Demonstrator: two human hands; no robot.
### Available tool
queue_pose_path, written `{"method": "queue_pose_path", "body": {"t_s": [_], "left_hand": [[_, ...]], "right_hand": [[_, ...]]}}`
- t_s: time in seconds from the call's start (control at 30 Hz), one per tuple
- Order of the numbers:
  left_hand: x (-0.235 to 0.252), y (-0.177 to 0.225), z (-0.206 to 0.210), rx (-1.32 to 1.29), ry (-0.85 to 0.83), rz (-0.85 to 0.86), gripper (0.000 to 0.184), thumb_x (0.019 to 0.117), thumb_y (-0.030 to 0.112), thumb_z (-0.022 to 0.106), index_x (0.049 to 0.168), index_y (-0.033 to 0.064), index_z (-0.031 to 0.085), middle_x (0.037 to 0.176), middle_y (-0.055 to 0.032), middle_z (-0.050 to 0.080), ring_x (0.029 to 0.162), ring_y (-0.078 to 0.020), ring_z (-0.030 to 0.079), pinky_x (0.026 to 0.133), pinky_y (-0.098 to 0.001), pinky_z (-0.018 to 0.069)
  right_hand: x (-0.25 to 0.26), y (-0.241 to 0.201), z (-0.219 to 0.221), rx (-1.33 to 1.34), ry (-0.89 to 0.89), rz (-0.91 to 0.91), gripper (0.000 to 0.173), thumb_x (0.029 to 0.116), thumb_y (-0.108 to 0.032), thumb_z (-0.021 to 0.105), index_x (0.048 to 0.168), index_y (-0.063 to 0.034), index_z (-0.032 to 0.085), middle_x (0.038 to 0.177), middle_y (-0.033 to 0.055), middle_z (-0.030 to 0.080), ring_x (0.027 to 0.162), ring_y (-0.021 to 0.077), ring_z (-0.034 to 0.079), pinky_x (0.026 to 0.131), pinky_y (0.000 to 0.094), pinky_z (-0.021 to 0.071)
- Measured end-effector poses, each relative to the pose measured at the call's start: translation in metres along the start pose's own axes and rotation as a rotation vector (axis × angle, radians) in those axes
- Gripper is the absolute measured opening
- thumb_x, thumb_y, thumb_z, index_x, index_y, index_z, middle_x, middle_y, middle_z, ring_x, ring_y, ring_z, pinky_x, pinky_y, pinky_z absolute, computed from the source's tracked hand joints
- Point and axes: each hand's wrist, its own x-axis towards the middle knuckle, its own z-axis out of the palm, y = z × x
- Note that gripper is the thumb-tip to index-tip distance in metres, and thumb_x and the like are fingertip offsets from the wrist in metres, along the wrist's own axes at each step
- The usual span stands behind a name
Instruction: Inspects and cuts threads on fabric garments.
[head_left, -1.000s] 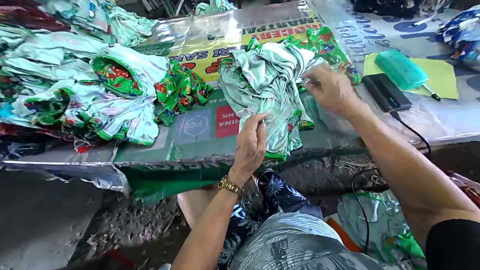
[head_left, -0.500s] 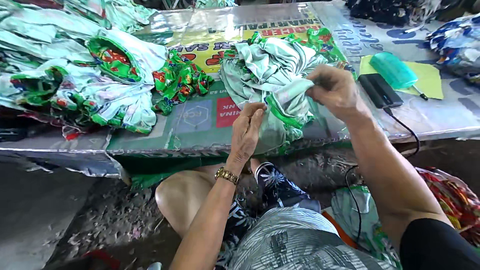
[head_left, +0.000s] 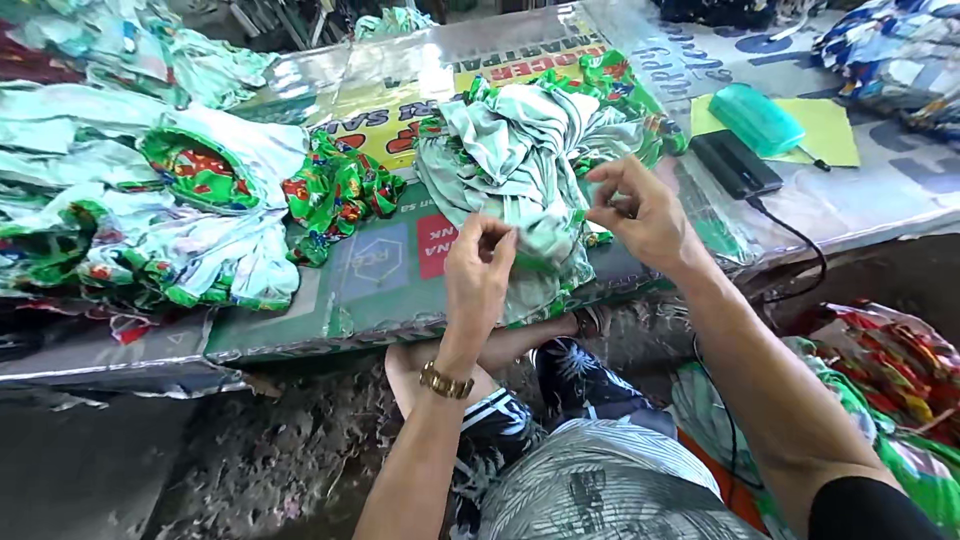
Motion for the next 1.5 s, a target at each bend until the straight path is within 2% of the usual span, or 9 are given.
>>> {"method": "queue_pose_path", "body": {"t_s": [0.1,0.3,0.43,0.57,0.73,0.93,1.1,1.37,1.5], "left_hand": [[-0.01,-0.022,-0.003,0.361,0.065,0.166,0.022,0.099,0.015,0.063,0.117,0.0028,0.067,0.138,-0.0147,0.061,0.127,-0.0294,0.058,0.101,-0.0505,0.0497],[-0.02,-0.022,-0.001,0.584,-0.122,0.606,0.02,0.0998,0.02,0.064,0.116,0.0105,0.072,0.123,-0.0079,0.071,0.116,-0.0226,0.065,0.103,-0.043,0.0463],[-0.007,-0.029,0.001,0.503,-0.149,0.385,0.016,0.0994,0.015,0.061,0.108,0.0089,0.074,0.113,-0.007,0.073,0.109,-0.0218,0.068,0.098,-0.0472,0.0472],[-0.005,-0.001,0.008,-0.175,-0.055,-0.049,0.023,0.1038,0.007,0.05,0.117,0.0056,0.069,0.103,-0.0004,0.068,0.091,-0.0057,0.066,0.081,-0.0239,0.0575],[-0.009,0.004,0.023,-0.656,-0.076,-0.238,0.03,0.1078,0.008,0.044,0.128,0.0061,0.066,0.118,-0.005,0.064,0.101,-0.0143,0.066,0.088,-0.0358,0.0592],[-0.011,-0.015,-0.007,-0.038,0.133,0.123,0.022,0.0992,0.001,0.057,0.117,0.0028,0.07,0.112,-0.0049,0.069,0.103,-0.0105,0.066,0.087,-0.0266,0.0577],[-0.014,-0.015,-0.03,0.257,-0.138,0.268,0.015,0.0988,0.016,0.059,0.104,0.0123,0.073,0.105,-0.0008,0.074,0.106,-0.012,0.065,0.097,-0.0352,0.0484],[0.077,0.007,0.015,0.63,-0.475,0.303,0.024,0.0968,0.026,0.067,0.112,0.008,0.069,0.099,-0.0111,0.066,0.076,-0.0283,0.065,0.061,-0.0448,0.0519],[0.098,0.035,-0.003,0.509,-0.423,0.316,0.013,0.1003,0.007,0.058,0.109,0.0047,0.067,0.097,-0.0113,0.064,0.073,-0.0229,0.064,0.06,-0.0381,0.0527]], "right_hand": [[-0.026,0.008,-0.006,-0.07,0.022,0.004,0.017,0.1008,-0.015,0.063,0.116,-0.0081,0.064,0.09,0.0023,0.067,0.066,0.0059,0.061,0.058,0.0215,0.0535],[-0.035,0.008,0.011,-0.037,0.026,-0.003,0.011,0.0976,-0.009,0.063,0.106,-0.0061,0.069,0.09,-0.0027,0.069,0.073,-0.0019,0.062,0.067,0.014,0.0541],[-0.038,0.006,0.023,0.056,0.043,-0.022,0.011,0.0971,-0.011,0.064,0.104,-0.0056,0.069,0.088,-0.005,0.067,0.071,-0.0044,0.06,0.064,0.0111,0.0527],[-0.036,-0.007,0.042,0.157,0.064,-0.102,0.019,0.0968,-0.02,0.069,0.11,-0.0065,0.067,0.097,-0.0032,0.064,0.074,-0.0034,0.058,0.064,0.0114,0.0521],[-0.027,-0.015,0.073,-0.032,0.157,-0.258,0.017,0.0894,-0.009,0.074,0.102,-0.0039,0.065,0.103,0.0064,0.06,0.09,0.0053,0.061,0.074,0.0155,0.0536],[-0.029,-0.014,0.054,0.233,0.094,-0.174,0.002,0.1023,-0.012,0.061,0.104,-0.0107,0.061,0.104,-0.0019,0.067,0.08,-0.0007,0.063,0.066,0.0146,0.0554],[-0.04,-0.006,0.049,-0.165,-0.129,-0.208,0.006,0.0981,-0.012,0.06,0.101,-0.0075,0.063,0.087,0.0031,0.064,0.073,0.008,0.062,0.062,0.0232,0.0534],[-0.052,-0.021,0.074,-0.423,-0.168,-0.183,0.013,0.0964,-0.012,0.064,0.108,-0.0077,0.067,0.087,0.01,0.066,0.063,0.0223,0.065,0.048,0.0354,0.0508],[-0.054,-0.029,0.049,-0.268,0.005,-0.237,0.009,0.1011,-0.015,0.062,0.105,-0.0089,0.067,0.092,0.0073,0.069,0.075,0.0101,0.065,0.062,0.0216,0.052]]}}
